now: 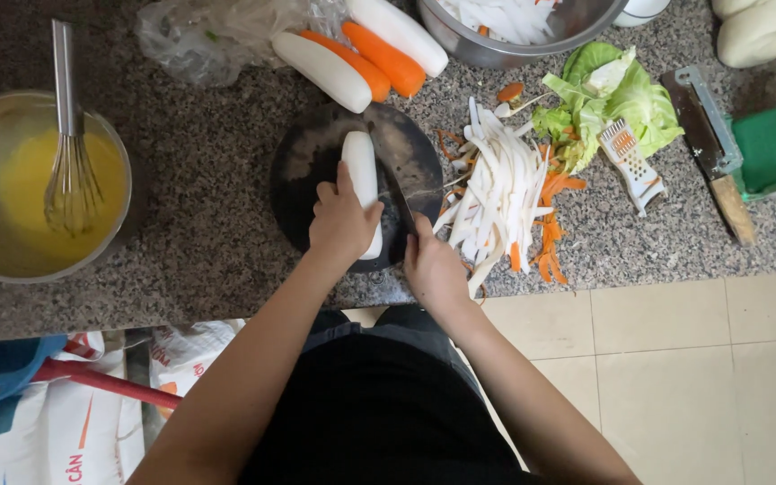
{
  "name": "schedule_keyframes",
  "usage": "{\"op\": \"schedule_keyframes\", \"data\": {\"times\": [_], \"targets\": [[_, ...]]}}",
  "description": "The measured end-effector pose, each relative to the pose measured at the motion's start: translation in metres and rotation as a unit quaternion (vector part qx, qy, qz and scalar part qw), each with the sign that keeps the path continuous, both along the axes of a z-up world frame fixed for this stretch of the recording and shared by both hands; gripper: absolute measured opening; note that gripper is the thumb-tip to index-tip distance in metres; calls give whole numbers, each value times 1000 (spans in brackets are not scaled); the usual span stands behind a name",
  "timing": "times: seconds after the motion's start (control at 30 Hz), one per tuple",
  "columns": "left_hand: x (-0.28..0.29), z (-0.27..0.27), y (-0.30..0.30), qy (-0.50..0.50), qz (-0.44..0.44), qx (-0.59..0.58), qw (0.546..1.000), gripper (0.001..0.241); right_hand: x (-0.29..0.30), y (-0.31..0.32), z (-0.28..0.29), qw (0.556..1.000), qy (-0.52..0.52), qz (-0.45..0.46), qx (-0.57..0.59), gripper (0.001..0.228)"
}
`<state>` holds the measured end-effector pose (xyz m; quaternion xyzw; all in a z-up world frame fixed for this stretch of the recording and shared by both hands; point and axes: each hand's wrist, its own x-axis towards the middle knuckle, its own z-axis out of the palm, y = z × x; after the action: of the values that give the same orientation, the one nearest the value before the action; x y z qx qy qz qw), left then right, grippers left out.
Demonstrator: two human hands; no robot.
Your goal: The person is slicing white radishes and carrots into thin strips on a cutting board using a large knife.
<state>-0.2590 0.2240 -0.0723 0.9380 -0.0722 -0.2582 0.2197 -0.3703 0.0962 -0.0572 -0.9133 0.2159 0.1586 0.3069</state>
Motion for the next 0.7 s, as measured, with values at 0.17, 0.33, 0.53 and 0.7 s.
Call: {"op": "schedule_keyframes", "data": {"times": [0.17, 0.33, 0.53, 0.7], "targets": [[18, -8, -3, -11, -25, -25, 999, 78, -1, 5, 21, 1000, -27, 3, -8, 38], [30, 2, -10, 10, -50, -33, 998, 79, -1, 6, 20, 998, -49, 25, -36, 38], [44, 4, -13, 65, -47, -35, 996, 83, -3, 7, 13, 997, -45, 46, -35, 39], [64, -31, -12, 92, -50, -28, 994, 91, -1, 8, 12, 997, -32, 60, -45, 39]]}}
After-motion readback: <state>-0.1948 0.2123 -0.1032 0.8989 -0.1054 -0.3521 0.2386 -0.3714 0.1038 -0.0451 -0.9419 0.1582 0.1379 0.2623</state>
